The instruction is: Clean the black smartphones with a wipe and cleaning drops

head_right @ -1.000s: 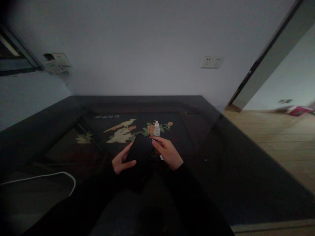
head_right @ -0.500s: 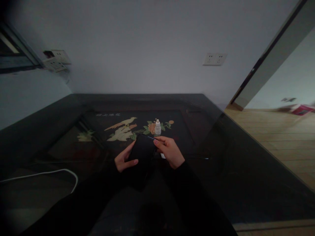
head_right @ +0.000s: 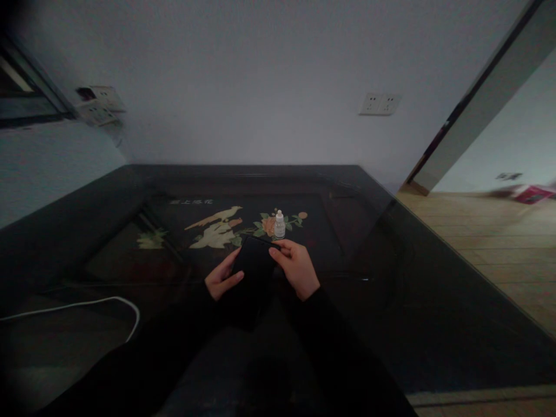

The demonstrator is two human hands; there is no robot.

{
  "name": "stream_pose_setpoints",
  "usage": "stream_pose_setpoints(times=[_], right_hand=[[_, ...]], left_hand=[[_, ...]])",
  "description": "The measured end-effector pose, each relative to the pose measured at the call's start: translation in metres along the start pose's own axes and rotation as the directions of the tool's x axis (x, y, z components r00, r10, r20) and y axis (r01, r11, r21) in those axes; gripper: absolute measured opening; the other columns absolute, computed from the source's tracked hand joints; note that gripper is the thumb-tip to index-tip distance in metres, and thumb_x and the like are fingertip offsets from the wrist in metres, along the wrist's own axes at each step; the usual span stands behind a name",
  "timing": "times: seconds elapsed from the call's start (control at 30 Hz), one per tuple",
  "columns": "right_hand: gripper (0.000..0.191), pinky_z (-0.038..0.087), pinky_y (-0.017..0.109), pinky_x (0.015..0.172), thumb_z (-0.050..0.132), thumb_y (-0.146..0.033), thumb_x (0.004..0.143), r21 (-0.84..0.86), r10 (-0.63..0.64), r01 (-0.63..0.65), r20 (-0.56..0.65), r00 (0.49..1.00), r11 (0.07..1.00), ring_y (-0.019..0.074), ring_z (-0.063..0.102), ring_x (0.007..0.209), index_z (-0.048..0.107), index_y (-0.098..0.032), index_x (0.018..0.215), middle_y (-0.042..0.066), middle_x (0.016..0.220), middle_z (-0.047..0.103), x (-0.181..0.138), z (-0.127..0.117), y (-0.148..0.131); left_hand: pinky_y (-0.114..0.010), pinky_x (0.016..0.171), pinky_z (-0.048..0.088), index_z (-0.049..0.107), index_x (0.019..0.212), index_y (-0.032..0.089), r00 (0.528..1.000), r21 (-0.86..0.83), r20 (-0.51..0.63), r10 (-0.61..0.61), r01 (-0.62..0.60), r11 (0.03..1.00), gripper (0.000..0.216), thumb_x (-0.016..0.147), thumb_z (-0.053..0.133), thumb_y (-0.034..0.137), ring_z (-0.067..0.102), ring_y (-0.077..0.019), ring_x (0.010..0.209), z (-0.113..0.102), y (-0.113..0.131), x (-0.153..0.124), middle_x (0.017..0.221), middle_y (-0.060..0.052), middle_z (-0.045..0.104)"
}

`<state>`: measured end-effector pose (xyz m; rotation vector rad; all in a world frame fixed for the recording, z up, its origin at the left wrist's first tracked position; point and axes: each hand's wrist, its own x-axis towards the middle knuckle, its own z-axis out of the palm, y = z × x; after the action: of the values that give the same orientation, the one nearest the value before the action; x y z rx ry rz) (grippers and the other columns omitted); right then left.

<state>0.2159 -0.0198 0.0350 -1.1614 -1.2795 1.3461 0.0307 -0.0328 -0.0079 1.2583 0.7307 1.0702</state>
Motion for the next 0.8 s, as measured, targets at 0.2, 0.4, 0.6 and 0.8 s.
stream_pose_setpoints(times=[0.2, 0.4, 0.6, 0.8], right_hand=[[0.035, 0.045, 0.028, 0.060, 0.062, -0.038, 0.069, -0.022, -0.044, 0.043, -0.032, 0.999, 0.999, 0.0159, 0.060, 0.065, 0.061, -0.014, 0.094, 0.003, 0.068, 0.065, -0.0003, 0.0029, 0.0027], [0.034, 0.047, 0.028, 0.060, 0.061, -0.039, 0.070, -0.022, -0.087, 0.086, -0.056, 0.995, 0.996, 0.0175, 0.061, 0.069, 0.060, -0.016, 0.095, 0.004, 0.075, 0.066, -0.0006, 0.0061, 0.0044], [0.031, 0.048, 0.029, 0.061, 0.059, -0.040, 0.073, -0.074, -0.117, 0.112, -0.075, 0.990, 0.991, 0.0177, 0.060, 0.069, 0.061, -0.016, 0.093, 0.004, 0.072, 0.064, 0.0003, 0.0043, 0.0061], [0.041, 0.049, 0.026, 0.055, 0.053, -0.041, 0.077, -0.045, -0.056, 0.054, -0.027, 0.998, 0.998, 0.0153, 0.058, 0.067, 0.053, -0.019, 0.112, 0.001, 0.072, 0.059, -0.0004, 0.0077, 0.0051]], left_hand=[[-0.033, 0.103, 0.030, 0.036, 0.132, 0.014, 0.994, -0.047, -0.107, 0.010, -0.015, 0.999, 0.067, 0.073, 0.061, 0.034, 0.041, -0.0235, 0.122, 0.0015, -0.0021, 0.0009, 0.132, -0.010, 0.045], [-0.031, 0.106, 0.025, 0.034, 0.133, 0.012, 0.996, 0.050, -0.064, 0.065, -0.062, 0.997, 0.065, 0.076, 0.059, 0.033, 0.033, -0.0215, 0.127, -0.0015, -0.0056, 0.0027, 0.137, -0.010, 0.038], [-0.032, 0.106, 0.026, 0.038, 0.131, 0.017, 0.993, 0.059, -0.057, 0.104, -0.101, 0.993, 0.062, 0.076, 0.059, 0.033, 0.033, -0.0223, 0.127, -0.0025, -0.0047, 0.0037, 0.136, -0.007, 0.041], [-0.034, 0.101, 0.034, 0.033, 0.133, 0.014, 0.986, -0.018, -0.163, 0.026, -0.029, 0.999, 0.071, 0.073, 0.061, 0.036, 0.043, -0.0242, 0.120, -0.0012, -0.0031, 0.0051, 0.132, -0.010, 0.046]])
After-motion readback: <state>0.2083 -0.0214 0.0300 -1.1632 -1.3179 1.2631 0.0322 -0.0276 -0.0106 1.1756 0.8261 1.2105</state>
